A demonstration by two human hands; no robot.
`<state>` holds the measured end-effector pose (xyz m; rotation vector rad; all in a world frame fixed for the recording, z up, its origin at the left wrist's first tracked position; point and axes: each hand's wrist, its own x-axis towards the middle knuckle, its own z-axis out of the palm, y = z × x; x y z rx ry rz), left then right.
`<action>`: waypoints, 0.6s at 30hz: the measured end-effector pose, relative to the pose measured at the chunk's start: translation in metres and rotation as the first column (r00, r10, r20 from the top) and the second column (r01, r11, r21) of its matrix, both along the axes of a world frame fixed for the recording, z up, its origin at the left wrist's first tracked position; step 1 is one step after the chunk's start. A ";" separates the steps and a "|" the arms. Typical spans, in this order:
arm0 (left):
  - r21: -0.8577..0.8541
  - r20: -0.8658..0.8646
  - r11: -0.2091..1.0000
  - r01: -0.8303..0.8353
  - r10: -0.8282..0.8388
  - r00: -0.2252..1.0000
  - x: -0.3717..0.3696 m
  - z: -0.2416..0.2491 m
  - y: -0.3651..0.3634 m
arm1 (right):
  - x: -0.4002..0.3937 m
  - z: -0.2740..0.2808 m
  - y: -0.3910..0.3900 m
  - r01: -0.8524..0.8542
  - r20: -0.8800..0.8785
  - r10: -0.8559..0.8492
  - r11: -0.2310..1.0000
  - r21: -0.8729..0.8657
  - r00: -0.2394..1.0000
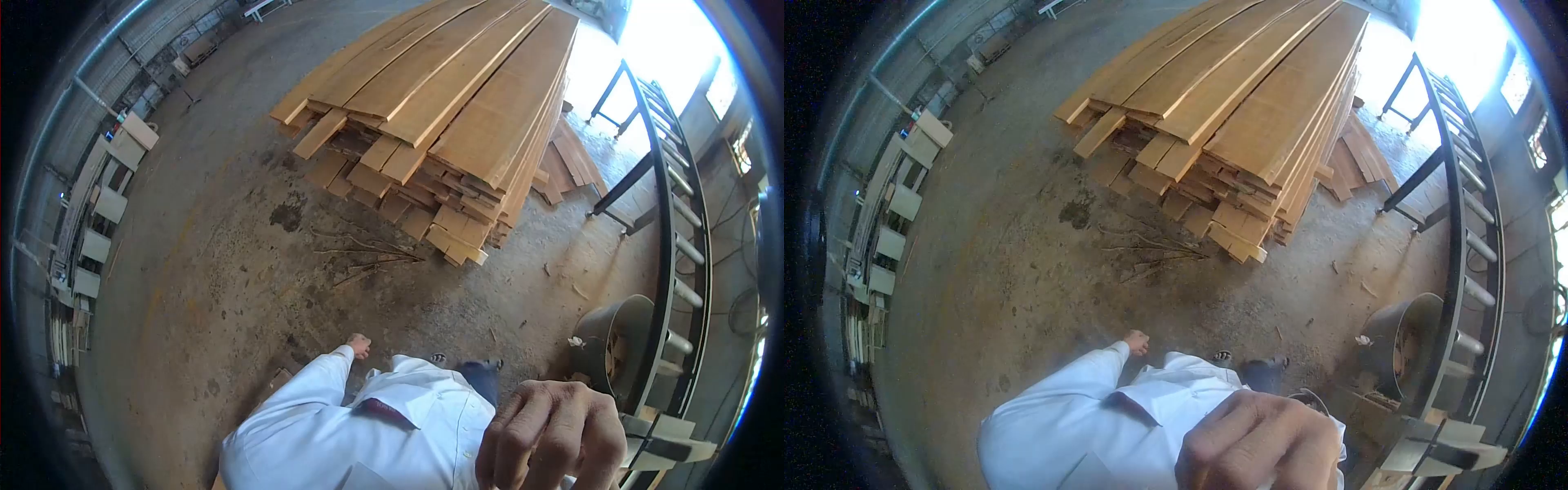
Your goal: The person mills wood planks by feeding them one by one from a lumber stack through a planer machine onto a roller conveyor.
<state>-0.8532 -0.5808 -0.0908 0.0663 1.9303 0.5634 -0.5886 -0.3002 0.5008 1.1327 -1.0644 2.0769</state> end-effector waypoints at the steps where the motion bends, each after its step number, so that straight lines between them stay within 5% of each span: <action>1: 0.009 -0.005 0.999 -0.031 0.031 1.000 -0.001 0.001 0.000 | -0.007 -0.002 0.004 -0.015 0.007 0.016 1.000 -0.019 1.000; 5: 0.120 0.199 0.938 -0.325 0.298 0.934 0.000 0.003 0.017 | -0.032 -0.007 0.028 -0.097 0.004 0.097 0.995 -0.029 0.995; 10: 0.352 0.107 0.821 -0.449 0.441 0.891 -0.052 0.011 0.071 | -0.066 -0.006 0.097 -0.099 -0.185 0.117 0.990 0.105 0.976; 13: 0.509 0.146 0.676 -0.533 0.543 0.827 -0.103 0.066 0.109 | -0.076 -0.057 0.154 0.049 -0.199 -0.059 0.997 -0.056 0.978; 15: 0.561 -0.003 0.688 -0.459 0.557 0.831 -0.131 0.137 0.153 | -0.073 -0.109 0.179 0.530 0.297 -0.463 0.823 -0.206 0.835; 18: 0.670 -0.062 0.628 -0.396 0.579 0.813 -0.172 0.198 0.205 | -0.100 -0.150 0.212 0.736 0.775 -0.472 0.677 0.012 0.421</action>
